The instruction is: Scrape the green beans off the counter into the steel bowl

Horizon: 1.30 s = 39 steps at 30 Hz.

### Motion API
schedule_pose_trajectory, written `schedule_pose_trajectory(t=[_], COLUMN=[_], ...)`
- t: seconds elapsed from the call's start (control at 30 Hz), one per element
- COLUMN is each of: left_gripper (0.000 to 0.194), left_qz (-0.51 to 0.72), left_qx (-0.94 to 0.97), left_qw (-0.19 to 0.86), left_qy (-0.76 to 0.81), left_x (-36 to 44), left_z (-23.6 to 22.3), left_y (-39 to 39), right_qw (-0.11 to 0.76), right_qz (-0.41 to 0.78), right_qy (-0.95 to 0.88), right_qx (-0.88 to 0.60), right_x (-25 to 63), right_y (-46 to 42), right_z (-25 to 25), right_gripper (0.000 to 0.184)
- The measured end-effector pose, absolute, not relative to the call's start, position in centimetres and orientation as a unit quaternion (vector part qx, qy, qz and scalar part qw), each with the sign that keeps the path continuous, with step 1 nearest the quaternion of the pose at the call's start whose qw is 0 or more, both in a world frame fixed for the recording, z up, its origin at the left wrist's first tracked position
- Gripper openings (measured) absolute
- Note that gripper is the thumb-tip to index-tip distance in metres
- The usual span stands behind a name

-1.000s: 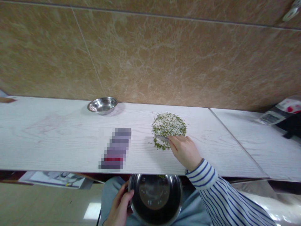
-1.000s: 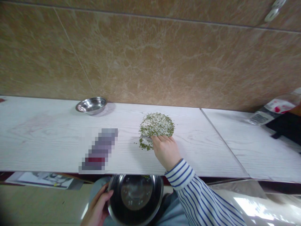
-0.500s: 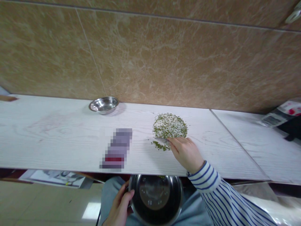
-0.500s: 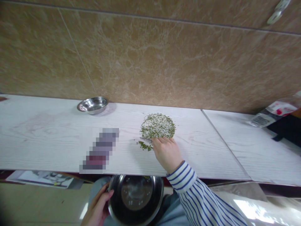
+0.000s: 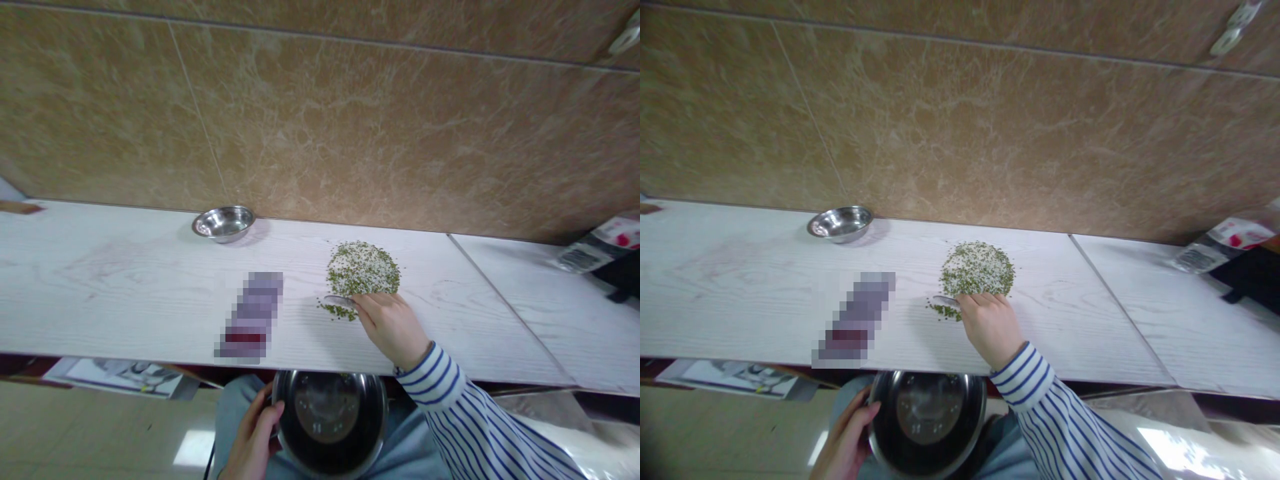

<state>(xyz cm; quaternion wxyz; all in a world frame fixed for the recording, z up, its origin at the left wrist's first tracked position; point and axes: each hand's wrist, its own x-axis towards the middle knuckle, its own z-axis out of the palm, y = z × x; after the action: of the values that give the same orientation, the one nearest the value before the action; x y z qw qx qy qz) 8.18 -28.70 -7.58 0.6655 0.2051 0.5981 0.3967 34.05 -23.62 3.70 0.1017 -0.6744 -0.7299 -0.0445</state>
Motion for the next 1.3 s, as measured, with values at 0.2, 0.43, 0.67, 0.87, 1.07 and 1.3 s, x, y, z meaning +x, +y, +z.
schedule_pose_trajectory(t=[0.2,0.43,0.67,0.87,1.07,1.3], left_gripper=[0.049,0.045,0.052,0.048,0.052,0.051], left_qz=[0.401,0.405,0.393,0.389,0.391,0.384], left_qx=[0.218,0.226,0.232,0.228,0.246,0.23], left_qw=[0.654,0.661,0.641,0.658,0.65,0.656], left_qy=[0.604,0.59,0.617,0.603,0.603,0.608], left_x=[8.1,8.2,8.5,8.4,8.0,8.1], left_z=[-7.9,-7.4,-7.4,-7.2,-8.1,-8.1], left_y=[-28.6,-28.5,-28.5,-28.5,-28.5,-28.6], right_qw=[0.086,0.121,0.163,0.17,0.155,0.142], right_qz=[-0.046,-0.056,-0.066,-0.069,-0.067,-0.067], right_qy=[-0.733,-0.74,-0.758,-0.751,-0.754,-0.734], right_qx=[-0.673,-0.659,-0.628,-0.634,-0.635,-0.661], right_x=[33.6,33.7,33.9,33.8,33.8,34.5], right_y=[-23.9,-24.5,-25.7,-25.7,-25.9,-25.9], right_z=[3.8,3.7,3.3,3.2,2.7,2.6], right_gripper=[0.023,0.022,0.021,0.021,0.021,0.021])
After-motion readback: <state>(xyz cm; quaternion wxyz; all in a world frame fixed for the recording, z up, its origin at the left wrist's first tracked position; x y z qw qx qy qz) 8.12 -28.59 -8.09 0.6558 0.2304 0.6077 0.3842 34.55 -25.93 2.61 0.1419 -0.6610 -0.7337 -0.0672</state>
